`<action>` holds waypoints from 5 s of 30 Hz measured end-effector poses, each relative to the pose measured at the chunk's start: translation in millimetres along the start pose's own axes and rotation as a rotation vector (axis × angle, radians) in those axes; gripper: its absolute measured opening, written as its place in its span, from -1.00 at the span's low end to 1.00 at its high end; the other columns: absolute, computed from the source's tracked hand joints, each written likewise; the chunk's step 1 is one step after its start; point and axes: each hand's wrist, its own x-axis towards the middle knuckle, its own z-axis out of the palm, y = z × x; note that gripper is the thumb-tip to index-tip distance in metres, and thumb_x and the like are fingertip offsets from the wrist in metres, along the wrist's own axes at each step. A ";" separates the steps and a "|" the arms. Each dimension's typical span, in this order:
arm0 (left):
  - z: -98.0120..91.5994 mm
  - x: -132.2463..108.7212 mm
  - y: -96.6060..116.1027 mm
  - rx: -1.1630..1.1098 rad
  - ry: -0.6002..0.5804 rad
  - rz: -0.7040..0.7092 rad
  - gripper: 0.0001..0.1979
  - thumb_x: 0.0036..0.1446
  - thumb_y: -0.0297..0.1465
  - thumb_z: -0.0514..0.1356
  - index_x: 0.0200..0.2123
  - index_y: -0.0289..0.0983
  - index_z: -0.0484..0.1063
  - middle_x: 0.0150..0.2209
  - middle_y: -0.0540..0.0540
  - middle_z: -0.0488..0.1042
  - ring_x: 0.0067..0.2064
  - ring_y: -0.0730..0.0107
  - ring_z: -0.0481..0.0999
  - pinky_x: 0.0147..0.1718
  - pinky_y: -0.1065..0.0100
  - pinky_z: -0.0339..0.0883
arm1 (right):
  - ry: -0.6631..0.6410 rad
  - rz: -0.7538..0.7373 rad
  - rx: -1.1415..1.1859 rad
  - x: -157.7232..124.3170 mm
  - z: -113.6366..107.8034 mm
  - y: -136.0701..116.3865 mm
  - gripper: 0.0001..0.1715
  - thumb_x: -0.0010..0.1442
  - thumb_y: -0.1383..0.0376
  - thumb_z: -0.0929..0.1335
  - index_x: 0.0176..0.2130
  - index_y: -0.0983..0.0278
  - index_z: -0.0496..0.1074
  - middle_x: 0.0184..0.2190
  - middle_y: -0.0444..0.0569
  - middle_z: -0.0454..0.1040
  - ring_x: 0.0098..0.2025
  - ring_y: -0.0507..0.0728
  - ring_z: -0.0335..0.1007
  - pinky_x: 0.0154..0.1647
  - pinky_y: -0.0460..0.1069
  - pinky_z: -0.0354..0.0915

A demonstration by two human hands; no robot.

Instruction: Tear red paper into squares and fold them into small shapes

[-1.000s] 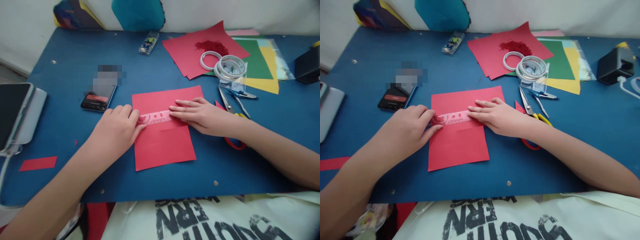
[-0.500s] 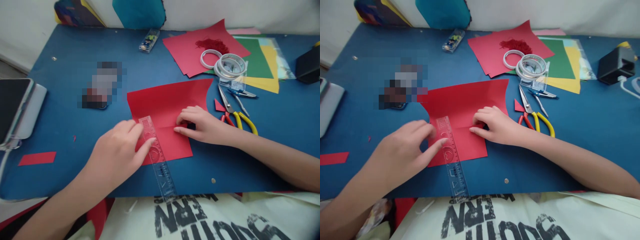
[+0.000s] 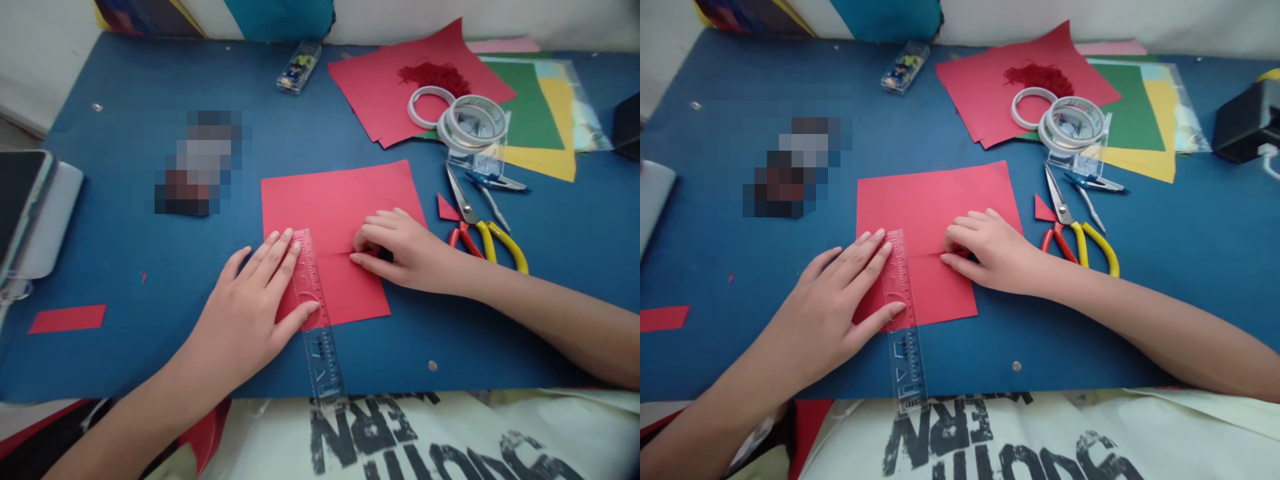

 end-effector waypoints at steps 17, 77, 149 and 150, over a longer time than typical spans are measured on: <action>-1.8 -2.4 -4.2 -0.028 -0.019 -0.001 -0.33 0.23 -0.09 -0.02 0.28 -0.35 0.02 0.33 -0.16 0.02 0.32 0.15 0.06 0.22 0.05 0.02 | 0.125 -0.109 0.004 -3.1 8.5 1.3 -0.85 0.30 0.27 0.21 -0.32 0.27 0.26 -0.42 -0.08 0.33 -0.36 0.07 0.16 -0.27 -0.02 0.05; 2.0 -20.0 1.5 -0.132 0.051 0.066 -0.35 0.12 -0.07 0.15 0.21 -0.25 0.19 0.24 -0.26 0.21 0.24 -0.11 0.18 0.15 -0.15 0.07 | 0.096 -0.116 -0.005 -0.9 7.5 3.4 -0.85 0.28 0.29 0.23 -0.33 0.29 0.28 -0.44 -0.09 0.34 -0.38 0.06 0.17 -0.32 -0.02 0.02; 1.9 -17.4 2.9 -0.109 0.087 0.072 -0.36 0.12 -0.08 0.15 0.19 -0.27 0.22 0.22 -0.25 0.26 0.22 -0.06 0.24 0.11 -0.11 0.11 | 0.267 -0.358 -0.339 -8.8 10.5 -9.2 -0.86 0.27 0.38 0.23 -0.24 0.34 0.37 -0.45 -0.01 0.47 -0.43 0.07 0.31 -0.45 -0.02 0.19; 1.8 -17.4 3.0 -0.110 0.086 0.070 -0.36 0.12 -0.08 0.15 0.19 -0.27 0.22 0.22 -0.25 0.26 0.22 -0.06 0.24 0.11 -0.11 0.11 | 0.278 -0.385 -0.374 -9.3 10.6 -9.1 -0.87 0.27 0.39 0.24 -0.23 0.35 0.37 -0.45 -0.02 0.47 -0.44 0.06 0.30 -0.45 -0.02 0.18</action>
